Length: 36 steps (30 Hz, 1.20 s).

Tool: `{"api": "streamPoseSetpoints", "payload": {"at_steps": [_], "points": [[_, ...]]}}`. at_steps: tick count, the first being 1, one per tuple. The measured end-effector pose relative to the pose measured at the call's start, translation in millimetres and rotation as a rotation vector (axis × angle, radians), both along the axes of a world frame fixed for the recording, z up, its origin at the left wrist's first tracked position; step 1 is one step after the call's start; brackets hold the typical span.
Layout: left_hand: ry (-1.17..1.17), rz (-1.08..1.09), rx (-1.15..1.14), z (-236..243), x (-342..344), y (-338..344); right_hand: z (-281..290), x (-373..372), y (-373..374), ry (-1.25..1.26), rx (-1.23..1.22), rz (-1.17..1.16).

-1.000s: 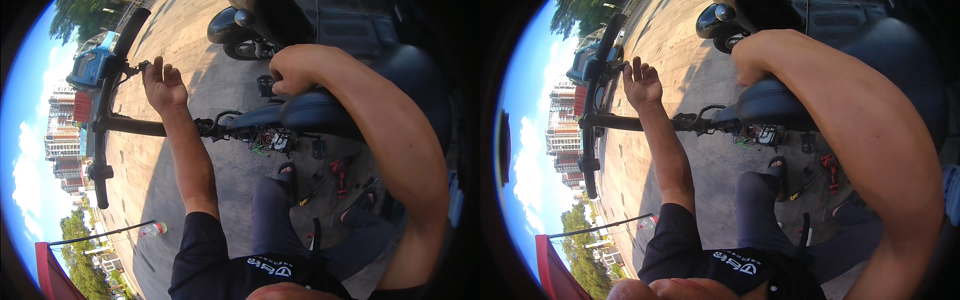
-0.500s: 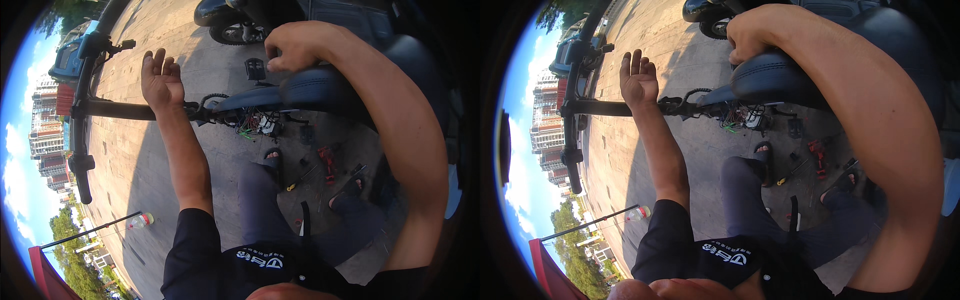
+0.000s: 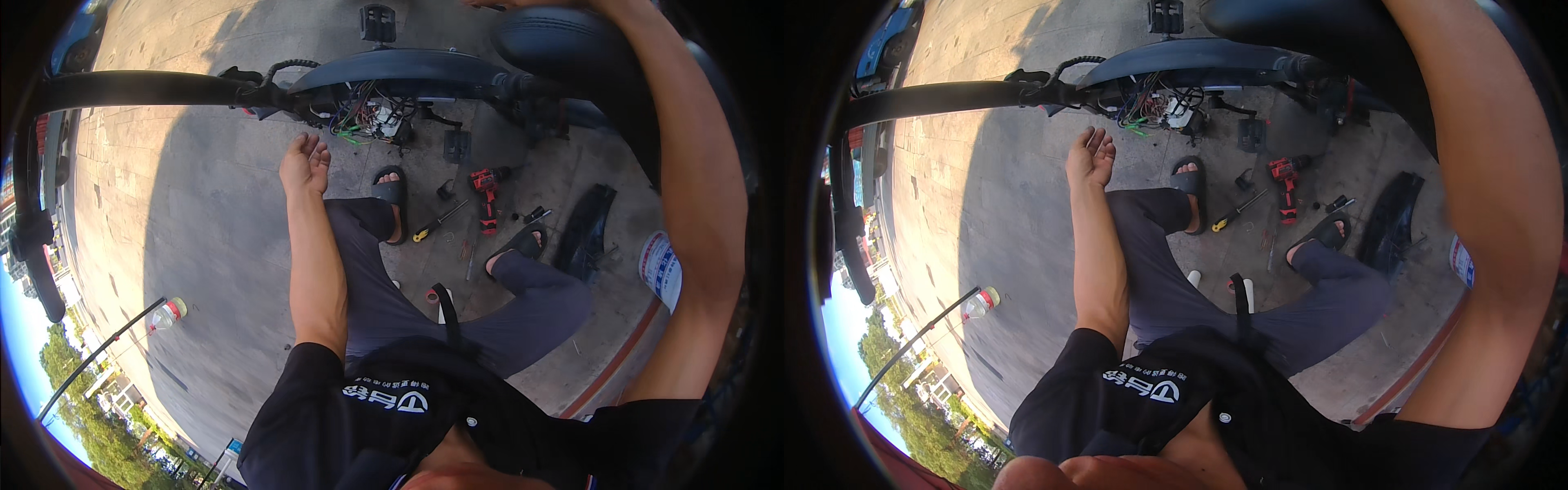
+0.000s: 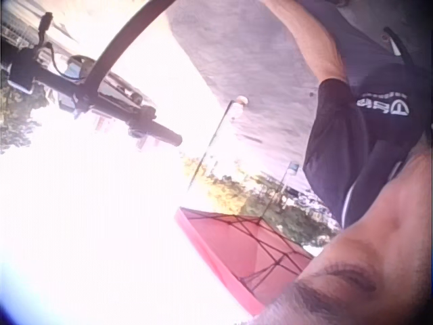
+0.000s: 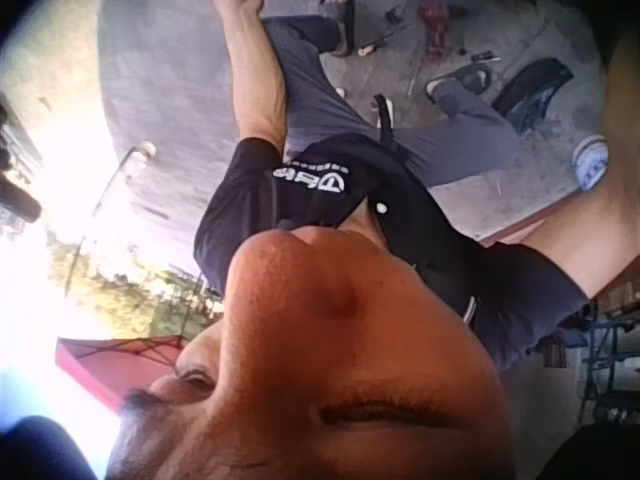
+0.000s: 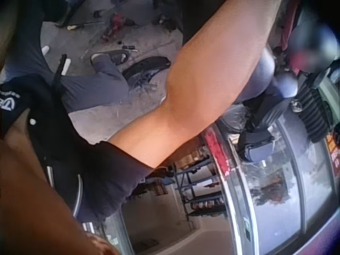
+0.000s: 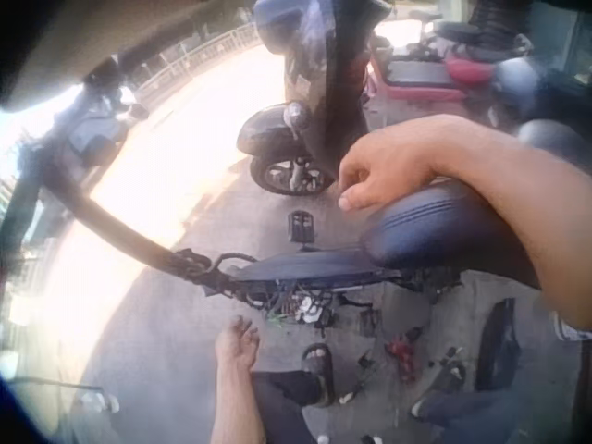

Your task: The person sits on a stool and works on the exposed wiring under the handlebars of an electric scooter. They strip wire ends, connect wires using connectors, and wrap connections with electrical tape. The person also removes and reattaches a handlebar grip and continues adjusting the wiring bundle.

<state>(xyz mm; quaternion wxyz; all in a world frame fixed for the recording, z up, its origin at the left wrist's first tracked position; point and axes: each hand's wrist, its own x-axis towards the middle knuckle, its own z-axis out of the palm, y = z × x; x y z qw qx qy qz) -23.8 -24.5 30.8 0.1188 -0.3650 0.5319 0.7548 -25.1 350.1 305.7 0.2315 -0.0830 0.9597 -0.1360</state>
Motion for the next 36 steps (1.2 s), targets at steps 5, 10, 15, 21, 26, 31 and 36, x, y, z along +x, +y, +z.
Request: {"api": "streamPoseSetpoints", "payload": {"at_steps": [5, 10, 15, 21, 26, 31, 36], "points": [[-0.028, -0.245, -0.090, -16.3, -28.4, -7.9, -0.7, 0.4, -0.9, 0.009, 0.044, -0.064], [0.048, -0.317, -0.252, -27.1, -35.0, 5.3, 3.0, 7.6, -9.6, 0.032, 0.021, -0.142], [0.078, -0.431, -0.230, -28.2, -40.2, 1.6, 10.7, 18.4, -22.9, 0.041, -0.021, -0.112], [0.079, -0.475, -0.172, -32.5, -43.4, 2.0, 10.2, 19.8, -33.1, 0.078, 0.056, -0.115], [0.093, -0.499, -0.128, -40.1, -46.7, -5.1, 10.2, 18.0, -34.5, 0.099, 0.091, -0.105], [0.095, -0.489, -0.109, -41.7, -48.9, -5.3, 12.9, 3.2, -25.7, -0.120, -0.020, -0.265], [0.143, -0.381, -0.076, -40.7, -49.8, 0.3, 1.2, 0.7, -24.1, -0.073, 0.002, -0.232]]}}
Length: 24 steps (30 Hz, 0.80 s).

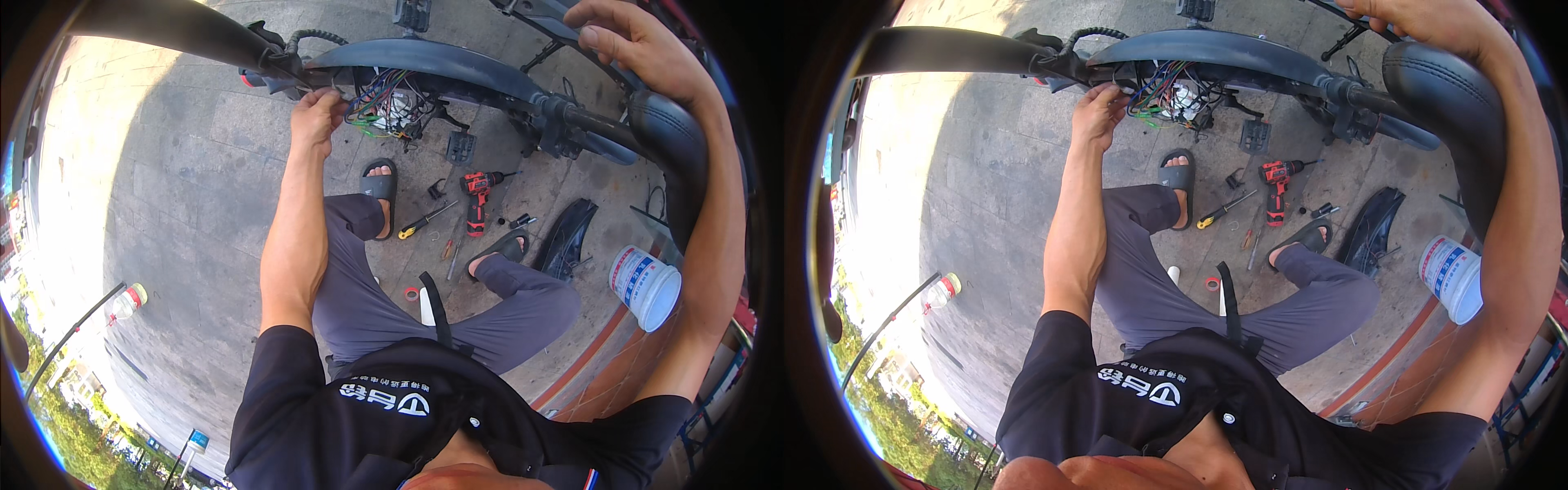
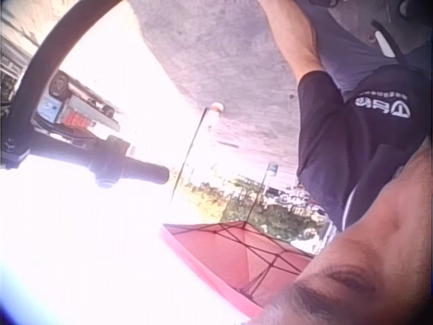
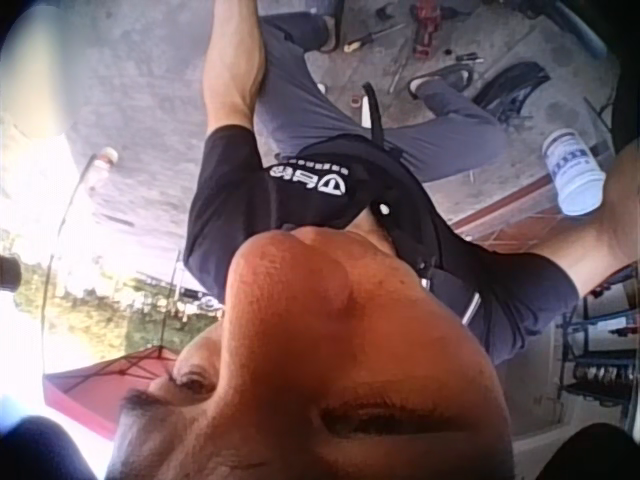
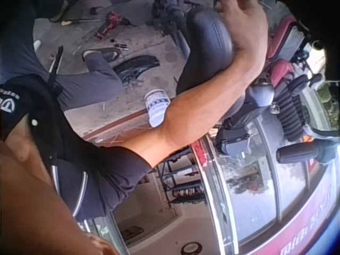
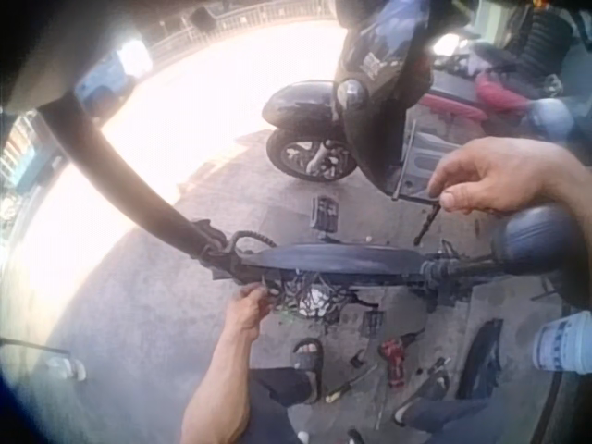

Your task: The person sits on a stool and works on the exposed wiring under the handlebars of an electric scooter. They strip wire ends, connect wires using connectors, and wrap connections with electrical tape. The person also removes and reattaches a handlebar grip and continues adjusting the wiring bundle.

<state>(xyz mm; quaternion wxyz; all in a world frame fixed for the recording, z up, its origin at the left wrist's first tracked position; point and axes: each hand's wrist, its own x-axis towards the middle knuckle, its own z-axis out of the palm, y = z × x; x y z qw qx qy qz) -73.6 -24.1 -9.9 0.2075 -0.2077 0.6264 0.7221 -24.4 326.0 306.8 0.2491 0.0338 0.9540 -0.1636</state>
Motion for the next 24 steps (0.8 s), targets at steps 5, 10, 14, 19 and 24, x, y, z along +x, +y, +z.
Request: {"api": "streamPoseSetpoints", "payload": {"at_steps": [5, 10, 14, 19, 24], "points": [[0.018, -0.039, -0.016, -4.1, -4.0, -0.4, 10.0, 13.9, -7.7, 0.076, 0.064, 0.044], [0.002, -0.054, -0.047, -6.5, -6.0, 0.5, 12.0, 13.8, -19.1, 0.069, 0.088, -0.028], [-0.007, -0.040, -0.048, -6.2, -6.4, 5.2, 5.1, 18.2, -20.8, 0.126, 0.122, -0.045], [-0.037, -0.123, -0.112, -4.3, -1.9, 8.5, -0.3, 22.8, -15.1, 0.147, 0.109, -0.028], [-0.018, -0.093, -0.099, -6.3, -1.4, 15.5, -5.0, 23.4, -14.7, 0.159, 0.077, -0.001]]}}
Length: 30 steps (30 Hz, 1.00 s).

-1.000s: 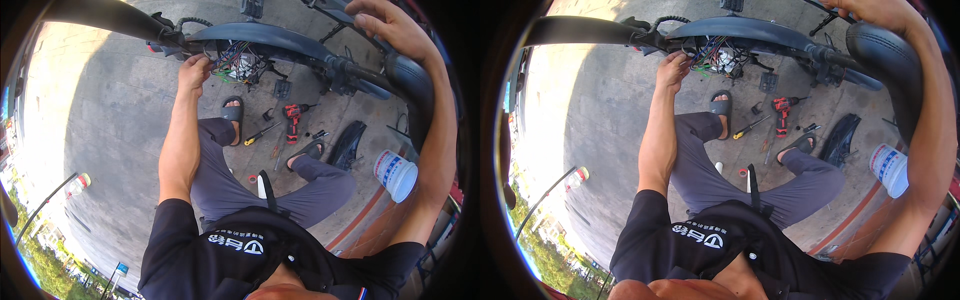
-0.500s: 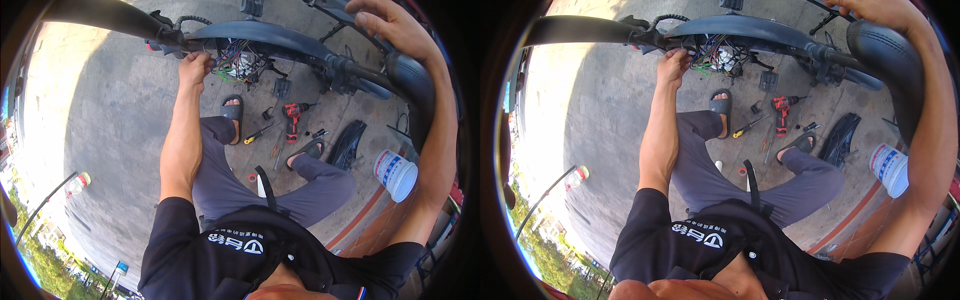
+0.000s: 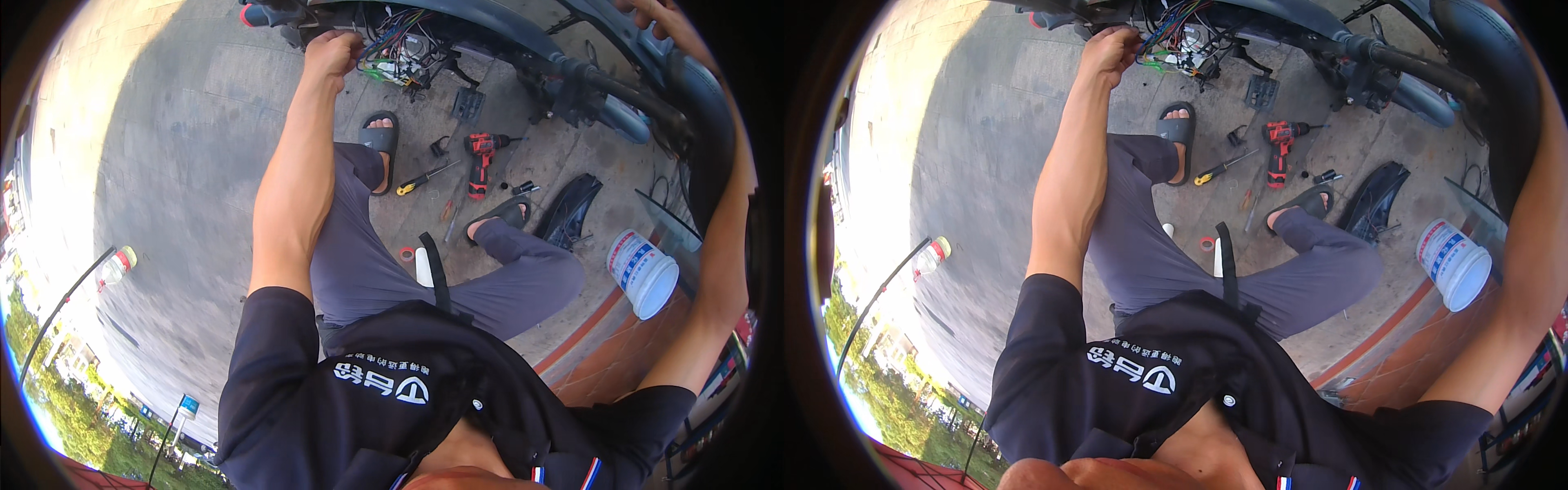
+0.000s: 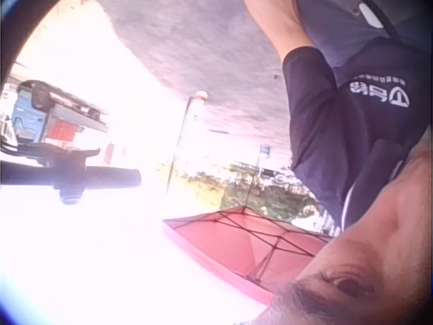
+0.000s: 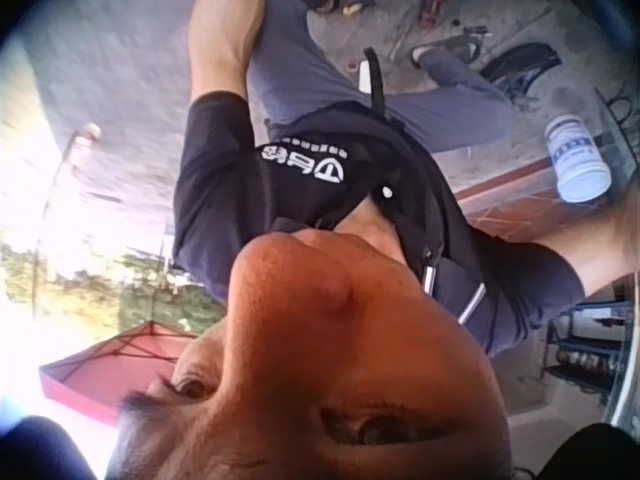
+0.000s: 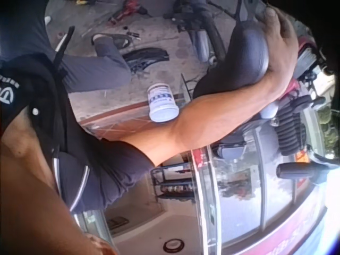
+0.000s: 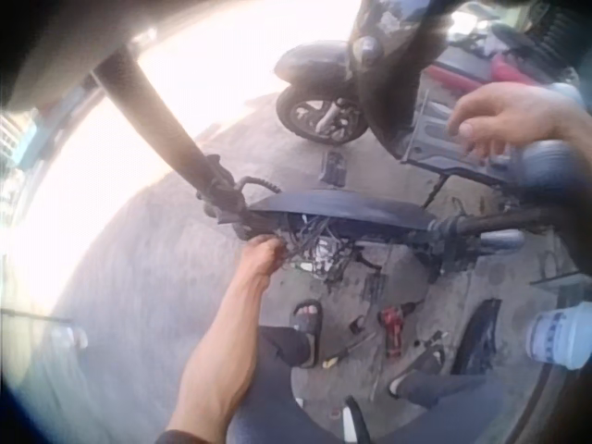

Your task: The person sits on a stool and works on the exposed wiring under the handlebars of an electric scooter. They strip wire ends, connect wires using connectors, and wrap connections with electrical tape. The person also removes and reattaches a handlebar grip and continues adjusting the wiring bundle.

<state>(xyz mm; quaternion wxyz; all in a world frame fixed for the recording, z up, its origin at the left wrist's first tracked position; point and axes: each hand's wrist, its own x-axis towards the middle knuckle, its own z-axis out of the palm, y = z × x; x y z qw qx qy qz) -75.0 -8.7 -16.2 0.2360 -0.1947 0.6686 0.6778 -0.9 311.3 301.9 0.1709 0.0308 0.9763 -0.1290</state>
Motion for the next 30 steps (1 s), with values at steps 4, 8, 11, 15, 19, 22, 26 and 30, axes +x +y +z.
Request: {"api": "streamPoseSetpoints", "payload": {"at_steps": [4, 8, 11, 15, 19, 22, 26, 30], "points": [[0.000, 0.044, 0.020, -4.1, 1.3, 0.6, -1.5, -2.1, 1.8, -0.013, -0.007, 0.001], [-0.025, 0.039, 0.035, -6.8, 0.0, -3.8, 0.9, -8.3, 11.5, -0.035, -0.024, -0.010], [-0.061, -0.001, 0.029, -6.2, -1.9, -6.7, 4.4, -13.9, 18.2, -0.063, -0.037, -0.021], [-0.084, 0.028, 0.061, -3.3, -2.6, -8.7, 5.2, -16.3, 18.3, -0.117, -0.037, -0.024], [-0.099, 0.024, 0.062, -0.7, -3.9, -10.4, 0.3, -5.8, 18.6, 0.014, -0.053, -0.039], [-0.102, 0.018, 0.077, 0.2, -5.2, -10.6, 1.9, -9.2, 24.3, -0.046, -0.108, -0.065], [-0.098, 0.015, 0.077, 2.1, -4.6, -10.3, 1.2, -21.2, 27.1, -0.115, -0.171, -0.146], [-0.100, 0.012, 0.089, 5.7, -3.9, -10.1, 4.7, -14.8, 22.7, -0.091, -0.180, -0.108]]}}
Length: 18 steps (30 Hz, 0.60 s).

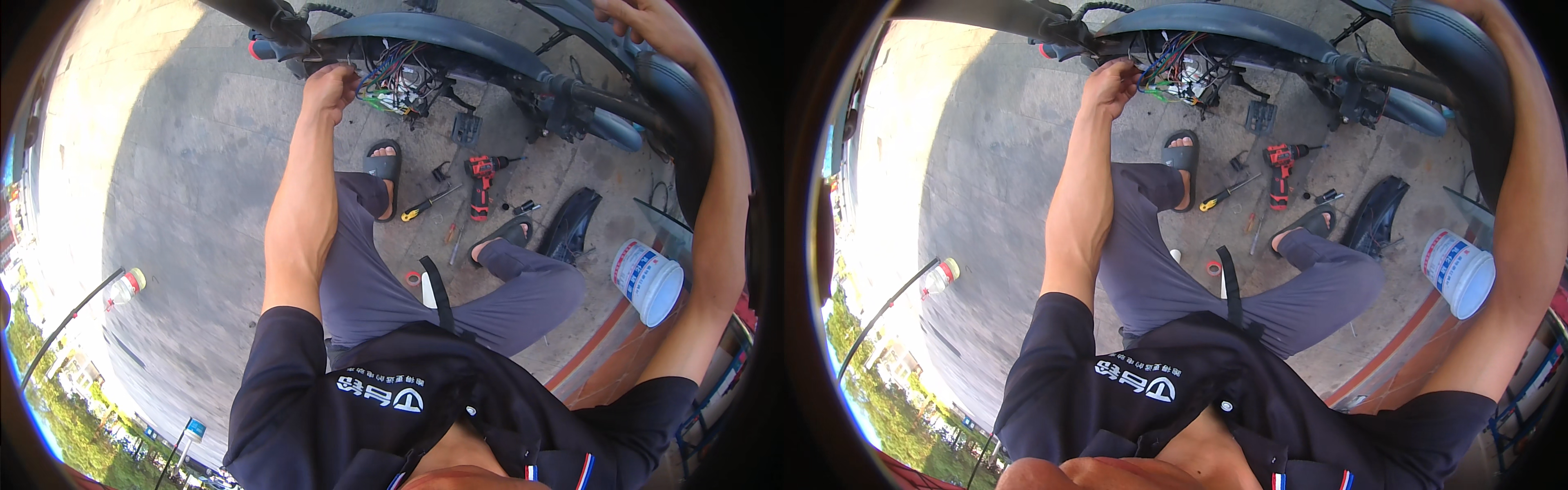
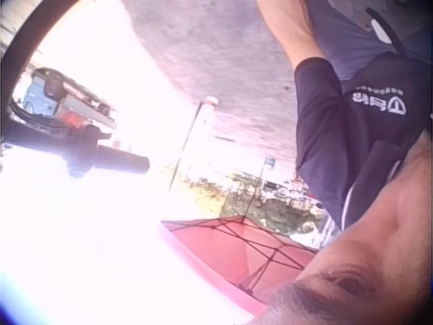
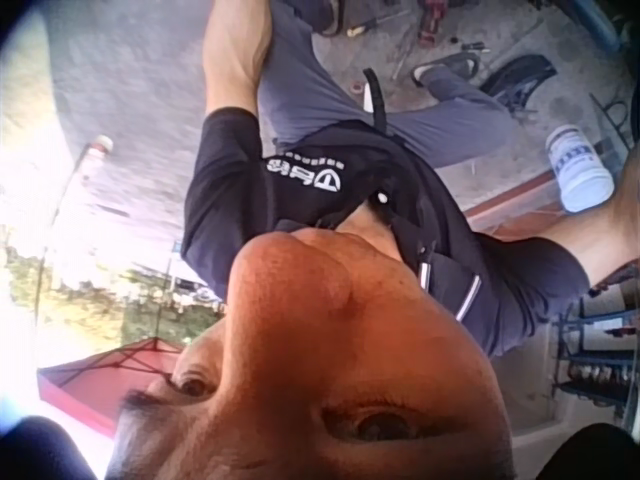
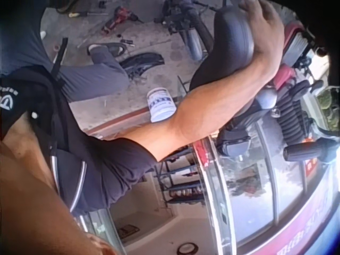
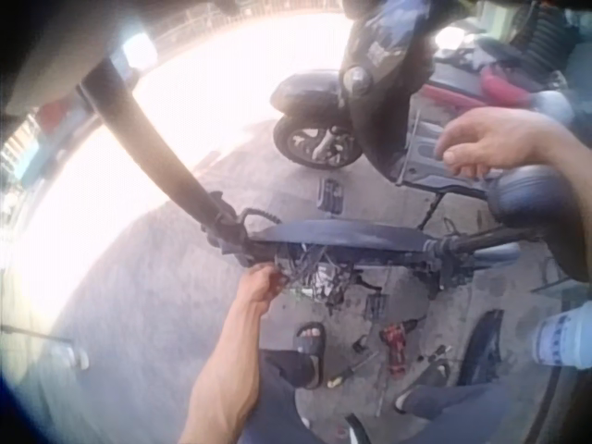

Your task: The person sits on a stool and works on the exposed wiring under the handlebars of an electric scooter. They strip wire ends, connect wires using connectors, and wrap connections with electrical tape. The person also removes and reattaches a handlebar grip and continues adjusting the wiring bundle.

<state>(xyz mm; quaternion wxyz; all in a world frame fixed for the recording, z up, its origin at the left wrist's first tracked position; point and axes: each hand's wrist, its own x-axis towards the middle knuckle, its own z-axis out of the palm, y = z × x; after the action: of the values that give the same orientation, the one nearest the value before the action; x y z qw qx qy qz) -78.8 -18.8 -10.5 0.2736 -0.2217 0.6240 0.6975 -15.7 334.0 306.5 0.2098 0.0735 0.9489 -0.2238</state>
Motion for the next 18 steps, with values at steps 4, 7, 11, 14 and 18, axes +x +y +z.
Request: {"api": "streamPoseSetpoints", "payload": {"at_steps": [4, 7, 11, 14, 18], "points": [[0.010, 0.011, 0.011, -0.9, 0.1, -0.5, 0.0, 7.1, 4.7, 0.050, 0.073, 0.061], [0.012, 0.003, 0.024, -6.6, 0.2, -1.2, -11.6, 0.7, 22.4, 0.083, 0.002, 0.021], [0.066, 0.046, 0.024, -11.3, 0.9, 1.3, -37.4, -11.4, 47.8, 0.100, 0.043, 0.161], [0.028, 0.051, 0.033, -9.4, 3.2, 3.5, -47.4, -12.4, 57.0, 0.132, -0.076, 0.155], [-0.016, 0.079, 0.051, -9.2, 3.5, 5.9, -47.5, -12.1, 53.2, 0.124, -0.149, 0.073]]}}
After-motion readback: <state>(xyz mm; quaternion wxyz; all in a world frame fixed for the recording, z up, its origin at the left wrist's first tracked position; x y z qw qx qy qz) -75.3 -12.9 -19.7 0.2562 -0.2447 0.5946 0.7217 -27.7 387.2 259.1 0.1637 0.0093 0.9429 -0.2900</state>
